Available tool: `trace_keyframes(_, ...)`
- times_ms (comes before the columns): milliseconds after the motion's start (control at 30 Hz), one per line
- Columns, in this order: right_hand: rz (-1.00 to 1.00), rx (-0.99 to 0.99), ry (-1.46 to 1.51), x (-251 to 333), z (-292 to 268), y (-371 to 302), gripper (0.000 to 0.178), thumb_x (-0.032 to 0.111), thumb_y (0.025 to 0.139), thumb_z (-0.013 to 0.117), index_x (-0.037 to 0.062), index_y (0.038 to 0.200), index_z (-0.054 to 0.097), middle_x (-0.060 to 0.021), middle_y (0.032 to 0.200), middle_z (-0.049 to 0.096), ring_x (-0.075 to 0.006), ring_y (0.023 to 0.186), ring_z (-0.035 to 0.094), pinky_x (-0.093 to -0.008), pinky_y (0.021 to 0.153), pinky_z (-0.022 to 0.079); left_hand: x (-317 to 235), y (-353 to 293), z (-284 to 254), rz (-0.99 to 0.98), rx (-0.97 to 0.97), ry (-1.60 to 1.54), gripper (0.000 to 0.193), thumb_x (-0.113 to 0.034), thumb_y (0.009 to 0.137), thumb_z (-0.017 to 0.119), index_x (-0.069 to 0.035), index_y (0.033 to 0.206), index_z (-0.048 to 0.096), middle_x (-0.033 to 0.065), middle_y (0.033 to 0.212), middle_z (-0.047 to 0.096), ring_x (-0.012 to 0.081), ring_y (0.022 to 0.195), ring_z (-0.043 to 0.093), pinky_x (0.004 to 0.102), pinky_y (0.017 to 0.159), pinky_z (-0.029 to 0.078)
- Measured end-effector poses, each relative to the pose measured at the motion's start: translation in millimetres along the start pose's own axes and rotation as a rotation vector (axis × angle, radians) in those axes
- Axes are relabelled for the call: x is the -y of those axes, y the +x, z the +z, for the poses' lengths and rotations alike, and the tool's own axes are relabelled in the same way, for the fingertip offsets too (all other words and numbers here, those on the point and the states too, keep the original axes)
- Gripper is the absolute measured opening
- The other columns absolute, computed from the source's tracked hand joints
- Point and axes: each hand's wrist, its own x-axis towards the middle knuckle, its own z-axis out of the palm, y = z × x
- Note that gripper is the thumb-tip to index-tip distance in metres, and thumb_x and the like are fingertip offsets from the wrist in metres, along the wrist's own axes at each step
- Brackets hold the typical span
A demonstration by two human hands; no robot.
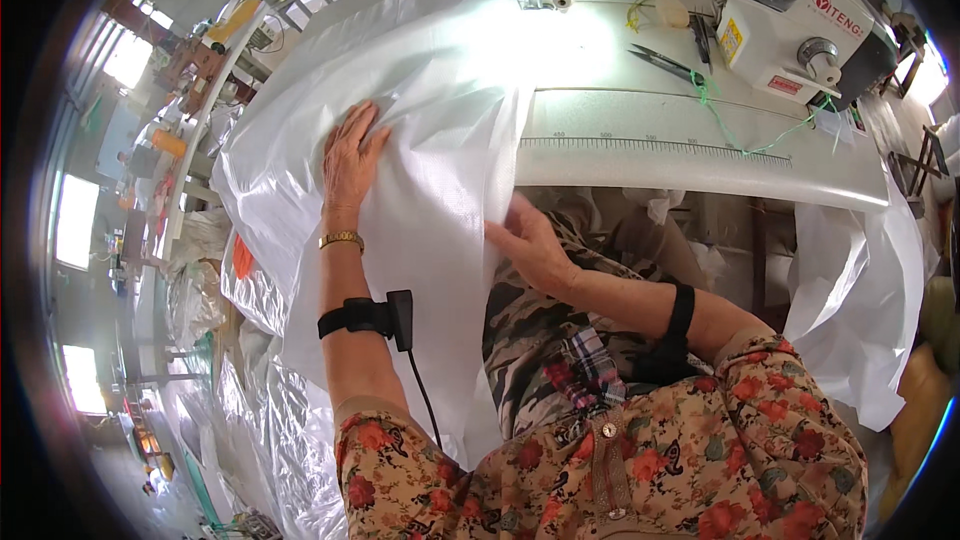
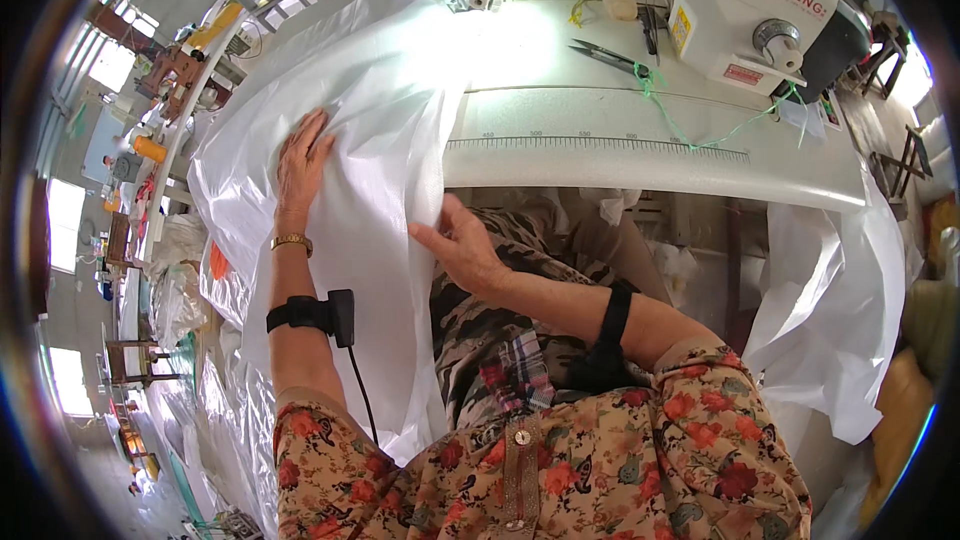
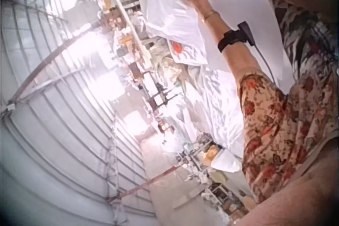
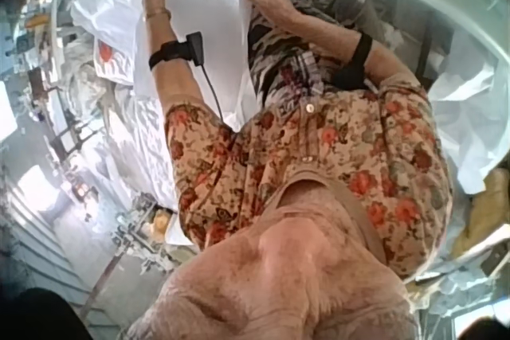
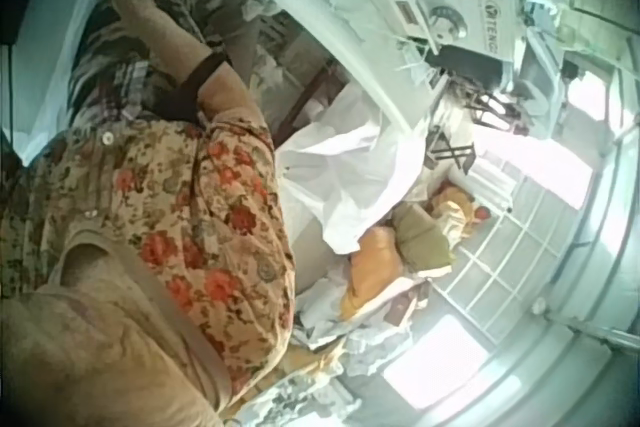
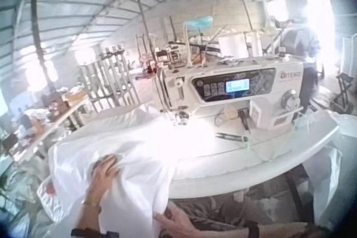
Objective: Sewing and folding large white plastic bags using an industrial sewing machine.
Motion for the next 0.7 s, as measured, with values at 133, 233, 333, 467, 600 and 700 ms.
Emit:
trace_keyframes(133,0.402,0.301,-0.023,-5.4,-7.7,-13.7,0.036,0.025,0.089,0.068,0.0000,0.113,0.062,-0.0103,0.104,0.065,-0.0135,0.093,0.059,-0.0289,0.080,0.048,-1.6,-1.5,-2.0,-0.021,-0.017,0.000,0.046,-0.039,0.094,0.055,-0.012,0.131,0.057,0.0013,0.140,0.053,0.0199,0.134,0.042,0.0390,0.114,0.028)
trace_keyframes(233,0.426,0.628,-0.091,-26.2,-19.3,-34.6,0.037,0.024,0.088,0.069,0.0011,0.117,0.062,-0.0105,0.108,0.065,-0.0154,0.098,0.058,-0.0291,0.085,0.047,-2.6,-0.6,-2.3,-0.018,0.000,-0.018,0.047,-0.041,0.094,0.055,-0.012,0.132,0.057,0.0009,0.140,0.052,0.0195,0.134,0.042,0.0388,0.114,0.028)
trace_keyframes(333,0.420,0.862,-0.274,-30.5,-22.1,-39.5,0.036,0.022,0.088,0.069,0.0004,0.116,0.061,-0.0093,0.107,0.065,-0.0189,0.104,0.057,-0.0352,0.093,0.045,-2.5,-1.1,-2.2,-0.023,-0.010,-0.018,0.048,-0.042,0.094,0.055,-0.013,0.132,0.057,0.0006,0.140,0.052,0.0194,0.134,0.042,0.0390,0.114,0.028)
trace_keyframes(467,0.502,0.717,-0.234,48.7,-16.6,-36.2,0.035,0.024,0.091,0.067,-0.0006,0.114,0.061,-0.0091,0.109,0.065,-0.0189,0.105,0.057,-0.0344,0.094,0.044,1.1,-1.8,-1.5,-0.009,-0.004,-0.018,0.050,-0.045,0.094,0.054,-0.012,0.131,0.057,0.0023,0.139,0.053,0.0209,0.135,0.042,0.0399,0.114,0.027)
trace_keyframes(600,0.010,0.733,-0.102,171.8,-70.9,-74.3,0.031,0.021,0.093,0.065,0.0016,0.117,0.061,-0.0070,0.109,0.066,-0.0171,0.099,0.061,-0.0325,0.087,0.048,5.9,-5.4,-2.1,0.070,-0.034,-0.033,0.053,-0.047,0.094,0.054,-0.008,0.129,0.058,0.0058,0.139,0.054,0.0232,0.135,0.042,0.0406,0.113,0.027)
trace_keyframes(700,0.094,0.716,-0.407,170.7,-119.6,-93.6,0.039,0.028,0.089,0.069,0.0011,0.117,0.063,-0.0101,0.104,0.068,-0.0173,0.087,0.064,-0.0354,0.076,0.051,6.1,-8.6,-1.2,0.057,-0.031,0.015,0.052,-0.047,0.094,0.054,-0.009,0.129,0.059,0.0054,0.139,0.054,0.0227,0.135,0.042,0.0409,0.113,0.028)
